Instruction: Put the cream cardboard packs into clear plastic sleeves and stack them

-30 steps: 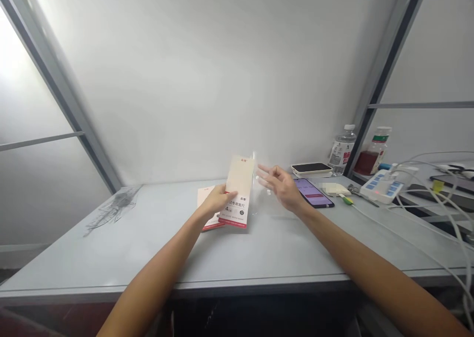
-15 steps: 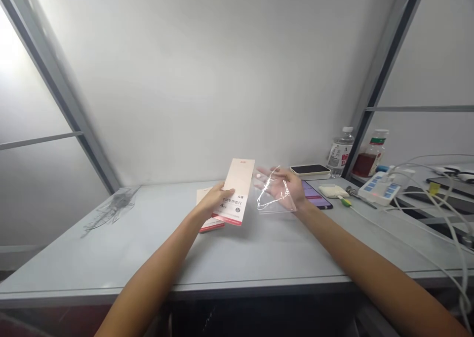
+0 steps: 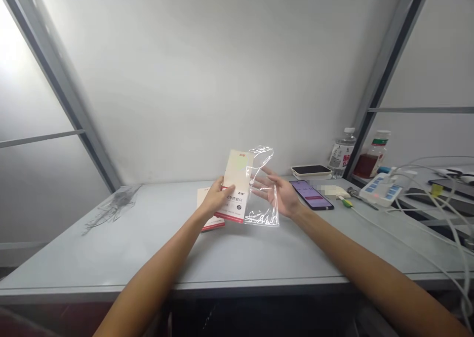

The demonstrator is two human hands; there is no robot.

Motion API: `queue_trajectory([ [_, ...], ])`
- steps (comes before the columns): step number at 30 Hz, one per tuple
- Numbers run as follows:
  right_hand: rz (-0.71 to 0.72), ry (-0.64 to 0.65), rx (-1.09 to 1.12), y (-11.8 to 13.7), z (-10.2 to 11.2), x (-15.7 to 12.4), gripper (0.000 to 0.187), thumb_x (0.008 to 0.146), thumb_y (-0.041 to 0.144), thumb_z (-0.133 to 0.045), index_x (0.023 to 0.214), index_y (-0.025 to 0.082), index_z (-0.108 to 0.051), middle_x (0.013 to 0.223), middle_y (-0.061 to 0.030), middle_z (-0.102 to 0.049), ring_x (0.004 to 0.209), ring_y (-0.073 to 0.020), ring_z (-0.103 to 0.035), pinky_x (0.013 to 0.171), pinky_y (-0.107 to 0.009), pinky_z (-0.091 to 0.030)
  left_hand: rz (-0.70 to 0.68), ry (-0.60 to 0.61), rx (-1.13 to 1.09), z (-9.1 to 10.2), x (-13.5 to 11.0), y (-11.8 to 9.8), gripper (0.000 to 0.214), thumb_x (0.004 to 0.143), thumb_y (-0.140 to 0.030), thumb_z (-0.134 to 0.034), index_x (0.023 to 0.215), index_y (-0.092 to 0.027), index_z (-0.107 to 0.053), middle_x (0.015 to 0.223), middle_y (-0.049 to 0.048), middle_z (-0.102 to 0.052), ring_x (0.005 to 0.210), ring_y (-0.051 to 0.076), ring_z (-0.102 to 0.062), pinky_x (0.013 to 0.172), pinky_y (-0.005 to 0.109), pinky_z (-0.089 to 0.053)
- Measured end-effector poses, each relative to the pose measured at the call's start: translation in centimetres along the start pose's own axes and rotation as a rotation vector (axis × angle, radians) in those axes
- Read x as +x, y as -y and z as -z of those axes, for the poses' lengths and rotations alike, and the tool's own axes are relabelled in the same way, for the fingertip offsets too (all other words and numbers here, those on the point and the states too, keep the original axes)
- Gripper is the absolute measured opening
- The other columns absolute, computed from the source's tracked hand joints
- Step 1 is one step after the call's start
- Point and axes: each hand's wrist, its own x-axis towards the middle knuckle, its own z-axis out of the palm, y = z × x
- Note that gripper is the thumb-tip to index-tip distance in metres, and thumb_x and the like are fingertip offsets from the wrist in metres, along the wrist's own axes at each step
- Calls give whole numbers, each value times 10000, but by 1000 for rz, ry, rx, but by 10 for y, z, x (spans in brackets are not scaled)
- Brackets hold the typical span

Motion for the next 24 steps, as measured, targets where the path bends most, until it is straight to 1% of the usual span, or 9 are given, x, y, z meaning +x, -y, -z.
queue_trajectory([
  [5, -47, -19, 87, 0, -3, 0, 359, 859, 300, -422, 1210, 236, -452, 1053, -75, -648, 959, -195, -622, 832, -365, -509, -142, -71, 53, -1, 1, 4, 386, 764, -446, -538, 1067, -209, -507, 938, 47, -634, 760, 163, -611, 624, 254, -491],
  [8, -67, -23, 125, 1, -5, -2, 336, 869, 296, -424, 1192, 222, -480, 1029, -76, -655, 951, -183, -623, 804, -326, -519, -203, -81, 2, -2, 2, 5, 367, 762, -437, -546, 1042, -201, -513, 933, 41, -624, 759, 155, -605, 632, 256, -486],
  [10, -68, 0, 132, 2, -7, -4, 347, 869, 294, -435, 1209, 236, -475, 1018, -62, -657, 932, -172, -628, 804, -310, -516, -209, -62, -70, -3, 3, 5, 377, 758, -438, -554, 1046, -199, -507, 930, 39, -624, 743, 149, -604, 630, 259, -486],
  [13, -71, 72, 112, -1, -12, -7, 389, 862, 265, -457, 1250, 287, -441, 982, -32, -660, 857, -156, -644, 805, -317, -511, -201, -27, -166, -3, 3, 5, 395, 750, -445, -564, 1056, -204, -502, 907, 34, -633, 708, 144, -604, 623, 264, -484],
  [15, -90, 117, 96, -3, -14, -9, 399, 857, 245, -469, 1251, 301, -442, 972, -22, -658, 803, -145, -649, 794, -320, -513, -210, -37, -181, -2, 3, 4, 383, 748, -442, -568, 1045, -207, -506, 893, 29, -633, 696, 138, -600, 621, 259, -480],
  [18, -123, 138, 76, -4, -14, -9, 361, 859, 268, -476, 1221, 281, -474, 995, -34, -652, 790, -148, -650, 790, -319, -514, -232, -78, -133, -3, 3, 5, 354, 752, -427, -567, 1019, -200, -515, 876, 26, -626, 698, 126, -591, 622, 244, -473],
  [24, -166, 138, 46, -1, -10, -6, 343, 874, 339, -447, 1195, 233, -504, 1051, -77, -642, 867, -188, -645, 851, -363, -496, -318, -87, -82, -3, 5, 7, 336, 770, -398, -550, 1013, -169, -517, 936, 56, -617, 771, 146, -586, 665, 255, -470],
])
